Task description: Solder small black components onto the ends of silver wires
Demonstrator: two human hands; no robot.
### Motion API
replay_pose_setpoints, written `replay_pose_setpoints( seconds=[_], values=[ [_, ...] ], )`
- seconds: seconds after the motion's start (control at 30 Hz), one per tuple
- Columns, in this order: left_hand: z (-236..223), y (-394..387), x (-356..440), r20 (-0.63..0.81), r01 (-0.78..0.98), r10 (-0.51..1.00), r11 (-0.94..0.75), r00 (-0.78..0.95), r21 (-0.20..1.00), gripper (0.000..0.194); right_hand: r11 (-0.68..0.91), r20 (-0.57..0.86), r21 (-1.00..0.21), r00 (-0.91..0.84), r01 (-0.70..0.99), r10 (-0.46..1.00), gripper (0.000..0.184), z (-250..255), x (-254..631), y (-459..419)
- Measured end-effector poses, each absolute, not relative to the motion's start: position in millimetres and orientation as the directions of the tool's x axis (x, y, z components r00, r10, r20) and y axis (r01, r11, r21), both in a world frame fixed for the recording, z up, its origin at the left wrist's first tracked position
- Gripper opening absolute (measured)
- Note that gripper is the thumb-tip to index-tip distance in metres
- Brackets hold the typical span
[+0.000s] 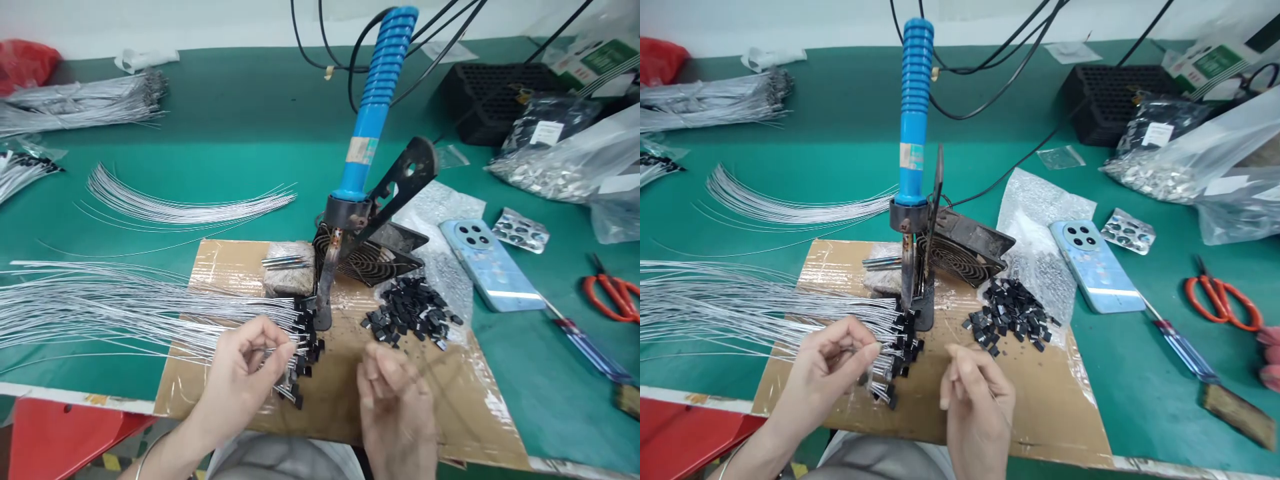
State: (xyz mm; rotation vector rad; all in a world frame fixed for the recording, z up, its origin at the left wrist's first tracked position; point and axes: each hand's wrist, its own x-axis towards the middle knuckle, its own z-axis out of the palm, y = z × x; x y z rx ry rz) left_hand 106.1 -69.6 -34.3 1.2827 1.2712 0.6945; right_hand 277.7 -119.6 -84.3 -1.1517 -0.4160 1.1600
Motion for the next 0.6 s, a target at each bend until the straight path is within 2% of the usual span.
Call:
replay_pose_setpoints(
  seconds=[0.1, 0.2, 0.33, 0.47, 0.6],
  values=[
    [-32.8, -66.5, 101.7, -0.342, 0.269, 0.904, 0.273, 0.255, 0.924, 0.024, -0.050, -0.312, -0.859, 0.443, -0.510, 0.841, 0.011, -84.2, 283.5, -118.4],
    [-30.8, -65.7, 102.6, -0.352, 0.283, 0.898, 0.277, 0.264, 0.918, 0.023, -0.077, -0.274, -0.877, 0.361, -0.475, 0.891, 0.014, -82.6, 282.4, -117.0],
    [-30.3, -68.3, 104.9, -0.363, 0.313, 0.891, 0.275, 0.273, 0.909, 0.022, -0.101, -0.158, -0.965, 0.233, -0.242, 0.960, 0.014, -76.8, 281.6, -113.5],
    [-30.2, -70.6, 105.9, -0.357, 0.329, 0.887, 0.257, 0.292, 0.909, 0.021, -0.135, -0.143, -0.987, 0.090, -0.087, 0.986, 0.017, -66.8, 286.3, -106.6],
    [-27.9, -70.6, 108.1, -0.340, 0.342, 0.888, 0.230, 0.310, 0.911, 0.018, -0.049, -0.052, -0.998, -0.074, 0.044, 0.996, 0.020, -56.8, 294.6, -98.3]
  ],
)
